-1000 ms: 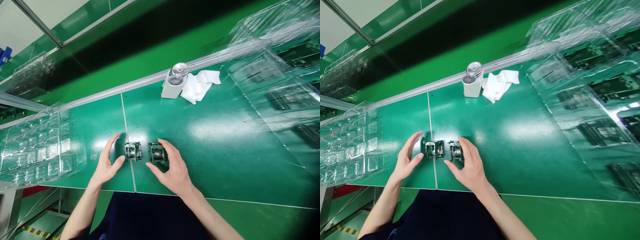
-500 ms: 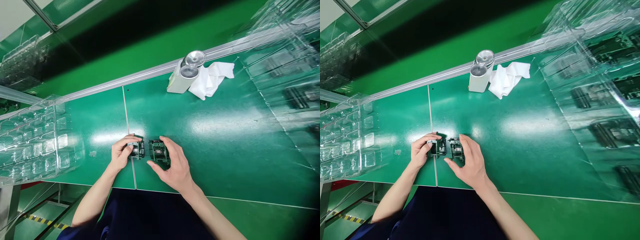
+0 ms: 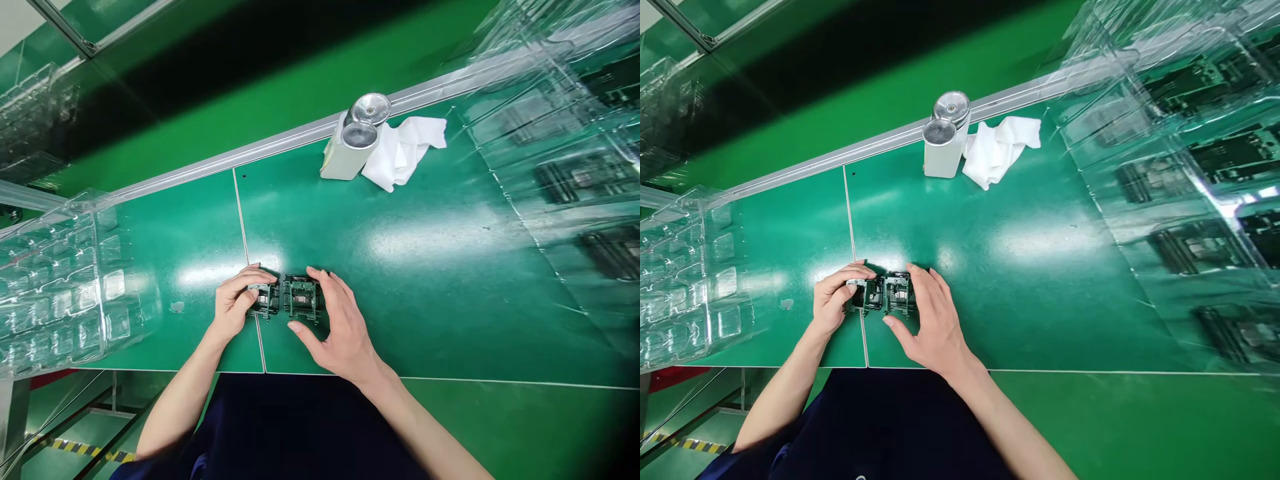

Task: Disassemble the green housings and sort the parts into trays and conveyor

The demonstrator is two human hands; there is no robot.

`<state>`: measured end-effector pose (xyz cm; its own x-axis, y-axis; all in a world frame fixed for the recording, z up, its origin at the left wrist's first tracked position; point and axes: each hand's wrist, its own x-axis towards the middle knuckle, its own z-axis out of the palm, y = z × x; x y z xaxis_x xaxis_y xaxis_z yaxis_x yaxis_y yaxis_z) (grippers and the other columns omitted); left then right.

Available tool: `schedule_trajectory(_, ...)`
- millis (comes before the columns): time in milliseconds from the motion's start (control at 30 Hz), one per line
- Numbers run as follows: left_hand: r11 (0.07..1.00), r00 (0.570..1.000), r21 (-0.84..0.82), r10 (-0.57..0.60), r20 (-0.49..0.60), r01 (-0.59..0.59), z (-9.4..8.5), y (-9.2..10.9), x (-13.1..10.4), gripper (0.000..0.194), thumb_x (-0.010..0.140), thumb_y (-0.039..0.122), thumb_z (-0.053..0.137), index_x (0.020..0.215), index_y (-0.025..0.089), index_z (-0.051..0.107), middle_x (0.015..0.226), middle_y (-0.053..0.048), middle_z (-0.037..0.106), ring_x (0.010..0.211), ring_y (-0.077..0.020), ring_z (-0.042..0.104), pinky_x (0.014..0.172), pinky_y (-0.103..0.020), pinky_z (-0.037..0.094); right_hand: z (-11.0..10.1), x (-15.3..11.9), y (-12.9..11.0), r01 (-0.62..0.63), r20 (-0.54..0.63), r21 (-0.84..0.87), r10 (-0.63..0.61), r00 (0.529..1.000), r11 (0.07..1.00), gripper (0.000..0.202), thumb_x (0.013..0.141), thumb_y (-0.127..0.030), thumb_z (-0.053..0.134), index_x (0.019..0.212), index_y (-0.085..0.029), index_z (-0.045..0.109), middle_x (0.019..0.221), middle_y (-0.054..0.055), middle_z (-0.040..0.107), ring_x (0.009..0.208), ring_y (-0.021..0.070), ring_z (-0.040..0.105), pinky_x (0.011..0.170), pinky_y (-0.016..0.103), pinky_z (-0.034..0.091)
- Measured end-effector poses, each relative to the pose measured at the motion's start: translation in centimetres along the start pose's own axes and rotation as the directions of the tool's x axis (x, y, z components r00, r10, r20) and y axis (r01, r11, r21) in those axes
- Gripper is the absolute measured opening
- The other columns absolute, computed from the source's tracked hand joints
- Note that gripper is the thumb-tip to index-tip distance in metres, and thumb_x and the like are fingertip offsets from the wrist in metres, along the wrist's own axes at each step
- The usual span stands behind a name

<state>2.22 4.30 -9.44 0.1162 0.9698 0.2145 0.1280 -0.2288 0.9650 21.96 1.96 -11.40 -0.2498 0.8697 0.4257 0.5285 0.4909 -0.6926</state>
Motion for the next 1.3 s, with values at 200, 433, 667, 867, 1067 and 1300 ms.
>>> schedule_trajectory(200,0.998,0.998,-0.035,-0.053,-0.043,0.051,0.4,0.1,-0.2,0.019,0.090,0.030,0.056,0.096,0.021,0.072,0.094,-0.006,0.075,0.097,-0.0220,0.069,0.102,-0.047,0.045,-0.2,0.1,-0.1,-0.042,-0.034,0.027,0.043,0.999,0.999,0.073,0.086,-0.037,0.066,0.148,-0.019,0.031,0.124,0.016,0.063,0.112,0.0311,0.063,0.098,0.059,0.050)
schedule_trajectory(433,0.997,0.995,-0.027,-0.077,0.061,0.079,-0.4,0.7,-0.6,0.056,0.085,0.042,0.066,0.136,0.026,0.051,0.137,-0.012,0.057,0.133,-0.0273,0.048,0.113,-0.046,0.036,-0.8,0.3,0.0,-0.094,0.001,-0.003,0.094,0.996,0.996,0.060,0.087,-0.041,0.065,0.138,-0.019,0.043,0.121,0.014,0.066,0.113,0.0304,0.062,0.096,0.055,0.054)
schedule_trajectory(667,0.943,0.933,0.245,-0.280,0.225,0.224,-2.6,1.6,-2.0,0.083,0.077,0.038,0.075,0.148,0.029,0.033,0.153,-0.013,0.039,0.145,-0.0300,0.031,0.119,-0.048,0.027,-0.8,0.4,0.0,-0.111,0.025,-0.011,0.111,0.994,0.994,0.058,0.088,-0.044,0.064,0.137,-0.019,0.045,0.122,0.015,0.066,0.114,0.0302,0.062,0.095,0.054,0.055)
schedule_trajectory(867,0.942,0.956,0.249,-0.263,0.133,0.224,-2.2,1.4,-2.0,0.065,0.077,0.033,0.076,0.135,0.025,0.049,0.141,-0.013,0.054,0.136,-0.0286,0.046,0.114,-0.046,0.036,-0.9,0.6,-0.5,-0.006,-0.007,-0.017,0.006,1.000,1.000,0.064,0.083,-0.042,0.070,0.137,-0.016,0.046,0.119,0.017,0.067,0.109,0.0304,0.066,0.088,0.049,0.060)
schedule_trajectory(1067,0.965,0.955,0.058,-0.260,0.145,0.254,-2.1,1.3,-2.3,0.064,0.074,0.034,0.079,0.131,0.023,0.054,0.135,-0.014,0.059,0.125,-0.0272,0.057,0.107,-0.040,0.045,-2.2,1.7,-2.7,0.025,-0.005,-0.076,-0.026,1.000,0.997,0.065,0.083,-0.039,0.071,0.138,-0.014,0.046,0.116,0.017,0.068,0.102,0.0283,0.069,0.082,0.042,0.064)
schedule_trajectory(1300,0.969,0.973,-0.118,-0.203,0.108,0.215,-1.4,2.2,-2.6,0.069,0.070,0.043,0.080,0.130,0.022,0.054,0.131,-0.017,0.061,0.110,-0.0271,0.066,0.084,-0.033,0.059,-4.7,3.7,-5.4,0.108,0.059,-0.183,-0.098,0.993,0.977,0.067,0.083,-0.035,0.071,0.141,-0.018,0.044,0.119,0.013,0.068,0.102,0.0293,0.069,0.088,0.040,0.062)
